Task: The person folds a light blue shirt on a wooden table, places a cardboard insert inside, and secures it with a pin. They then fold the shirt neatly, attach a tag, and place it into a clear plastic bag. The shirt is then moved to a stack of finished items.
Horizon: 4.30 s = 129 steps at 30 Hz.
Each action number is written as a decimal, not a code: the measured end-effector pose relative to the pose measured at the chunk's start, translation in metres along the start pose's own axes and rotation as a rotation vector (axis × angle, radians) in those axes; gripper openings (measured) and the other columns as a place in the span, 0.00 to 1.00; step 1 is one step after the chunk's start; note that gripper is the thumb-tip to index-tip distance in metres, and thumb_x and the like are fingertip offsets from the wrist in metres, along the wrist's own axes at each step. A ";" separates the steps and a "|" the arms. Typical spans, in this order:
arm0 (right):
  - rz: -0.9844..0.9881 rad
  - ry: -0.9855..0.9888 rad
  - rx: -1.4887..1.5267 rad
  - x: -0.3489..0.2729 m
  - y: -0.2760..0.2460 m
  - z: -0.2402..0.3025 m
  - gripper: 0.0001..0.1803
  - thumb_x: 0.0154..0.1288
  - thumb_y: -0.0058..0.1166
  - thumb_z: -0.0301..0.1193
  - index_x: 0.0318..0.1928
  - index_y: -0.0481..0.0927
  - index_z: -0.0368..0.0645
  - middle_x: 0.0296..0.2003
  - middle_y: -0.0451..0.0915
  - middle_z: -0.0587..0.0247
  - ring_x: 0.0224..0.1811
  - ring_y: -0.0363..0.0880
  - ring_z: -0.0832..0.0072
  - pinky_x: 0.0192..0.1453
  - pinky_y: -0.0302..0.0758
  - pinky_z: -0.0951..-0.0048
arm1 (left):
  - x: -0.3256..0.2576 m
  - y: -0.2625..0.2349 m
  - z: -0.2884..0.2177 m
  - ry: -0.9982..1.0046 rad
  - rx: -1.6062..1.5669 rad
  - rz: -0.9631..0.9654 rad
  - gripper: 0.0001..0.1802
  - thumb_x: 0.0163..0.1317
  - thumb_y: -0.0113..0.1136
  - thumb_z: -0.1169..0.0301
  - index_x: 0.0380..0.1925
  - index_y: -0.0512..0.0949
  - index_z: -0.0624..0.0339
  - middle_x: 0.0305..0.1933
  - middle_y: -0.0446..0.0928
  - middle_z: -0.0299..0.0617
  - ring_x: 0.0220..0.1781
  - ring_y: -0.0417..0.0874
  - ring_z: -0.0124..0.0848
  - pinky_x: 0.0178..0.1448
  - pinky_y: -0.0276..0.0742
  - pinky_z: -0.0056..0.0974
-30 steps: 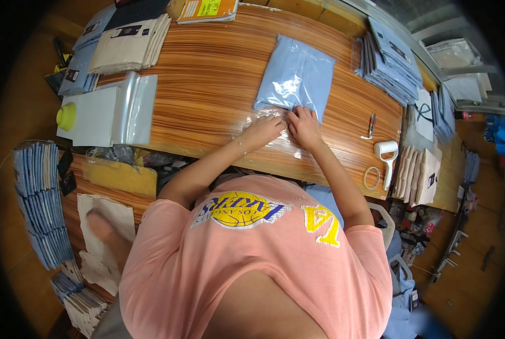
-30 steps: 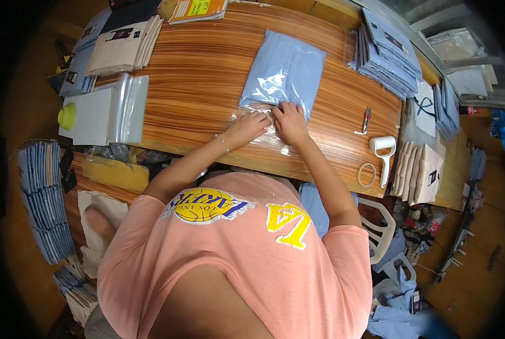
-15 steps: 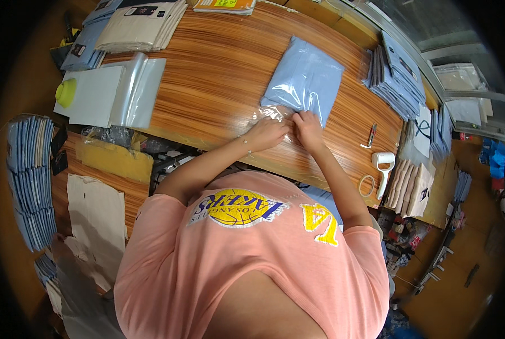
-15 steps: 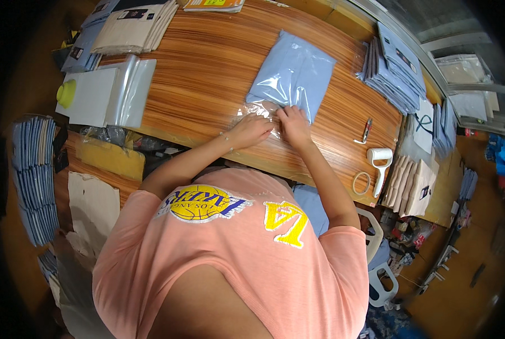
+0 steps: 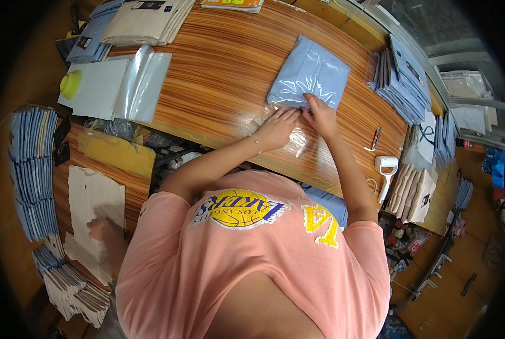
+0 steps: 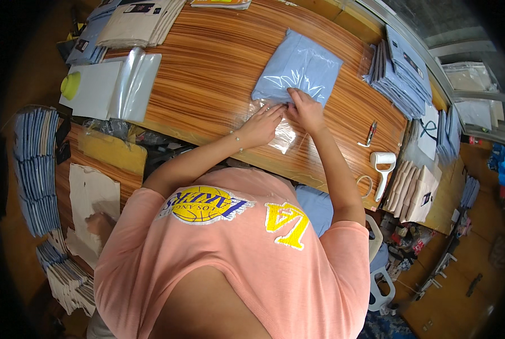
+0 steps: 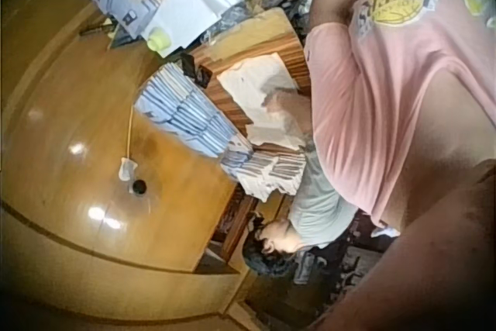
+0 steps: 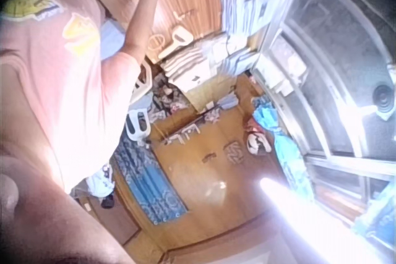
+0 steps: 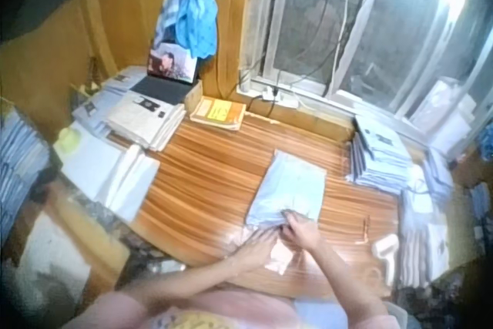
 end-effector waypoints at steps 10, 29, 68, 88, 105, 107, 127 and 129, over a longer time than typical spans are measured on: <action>0.015 0.048 0.023 0.005 -0.010 0.000 0.19 0.55 0.57 0.30 0.48 0.73 0.48 0.44 0.77 0.64 0.42 0.78 0.64 0.39 0.77 0.65 | 0.021 0.006 -0.002 -0.108 0.091 -0.053 0.25 0.52 0.58 0.61 0.48 0.71 0.61 0.51 0.67 0.47 0.57 0.64 0.43 0.60 0.56 0.59; -0.185 0.309 -0.014 -0.011 0.005 0.022 0.21 0.50 0.62 0.30 0.48 0.75 0.46 0.54 0.71 0.59 0.57 0.67 0.62 0.58 0.61 0.55 | -0.060 -0.054 0.037 -0.366 0.043 0.327 0.19 0.60 0.55 0.60 0.48 0.74 0.56 0.53 0.72 0.46 0.55 0.72 0.42 0.50 0.72 0.44; 0.203 0.996 0.124 -0.350 0.029 0.088 0.05 0.59 0.53 0.26 0.36 0.77 0.39 0.36 0.77 0.43 0.33 0.75 0.53 0.35 0.72 0.61 | -0.040 -0.047 0.104 -0.255 -0.663 -0.116 0.12 0.53 0.52 0.80 0.34 0.82 0.56 0.43 0.72 0.41 0.44 0.72 0.40 0.51 0.69 0.39; 0.067 -0.147 -0.289 -0.101 -0.009 -0.029 0.09 0.59 0.49 0.32 0.40 0.74 0.46 0.55 0.73 0.62 0.63 0.65 0.68 0.66 0.62 0.55 | 0.008 -0.057 0.128 0.616 -0.018 0.144 0.10 0.56 0.58 0.73 0.38 0.76 0.62 0.58 0.73 0.43 0.61 0.72 0.40 0.64 0.71 0.44; 0.077 -0.025 -0.242 -0.095 -0.003 -0.010 0.09 0.60 0.50 0.35 0.38 0.71 0.46 0.48 0.74 0.51 0.53 0.73 0.57 0.60 0.69 0.59 | 0.008 -0.060 0.106 0.529 0.083 0.073 0.09 0.57 0.59 0.65 0.35 0.77 0.55 0.42 0.77 0.41 0.43 0.81 0.35 0.42 0.78 0.37; 0.052 -0.009 -0.211 -0.095 -0.005 -0.011 0.09 0.62 0.50 0.36 0.38 0.71 0.45 0.48 0.75 0.50 0.51 0.74 0.56 0.56 0.71 0.60 | 0.008 -0.061 0.107 0.521 0.037 0.058 0.08 0.59 0.58 0.66 0.35 0.78 0.56 0.41 0.78 0.41 0.41 0.81 0.37 0.42 0.78 0.38; -0.282 1.021 0.291 -0.063 0.012 -0.081 0.25 0.71 0.34 0.49 0.48 0.79 0.46 0.37 0.81 0.47 0.42 0.78 0.49 0.46 0.72 0.56 | 0.052 -0.041 0.123 -0.547 -0.288 -0.247 0.18 0.71 0.38 0.58 0.40 0.73 0.59 0.39 0.78 0.55 0.40 0.77 0.55 0.41 0.72 0.50; -0.289 1.028 0.285 -0.063 0.013 -0.080 0.25 0.71 0.34 0.49 0.48 0.79 0.46 0.37 0.81 0.47 0.42 0.78 0.49 0.46 0.72 0.56 | 0.053 -0.040 0.126 -0.579 -0.262 -0.192 0.18 0.71 0.38 0.57 0.39 0.72 0.59 0.37 0.78 0.56 0.39 0.77 0.56 0.40 0.71 0.51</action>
Point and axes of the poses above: each hand's wrist, its own x-axis towards the middle knuckle, its own y-axis out of the palm, z = x × y, the point moved 5 cm from there along x, towards the middle knuckle
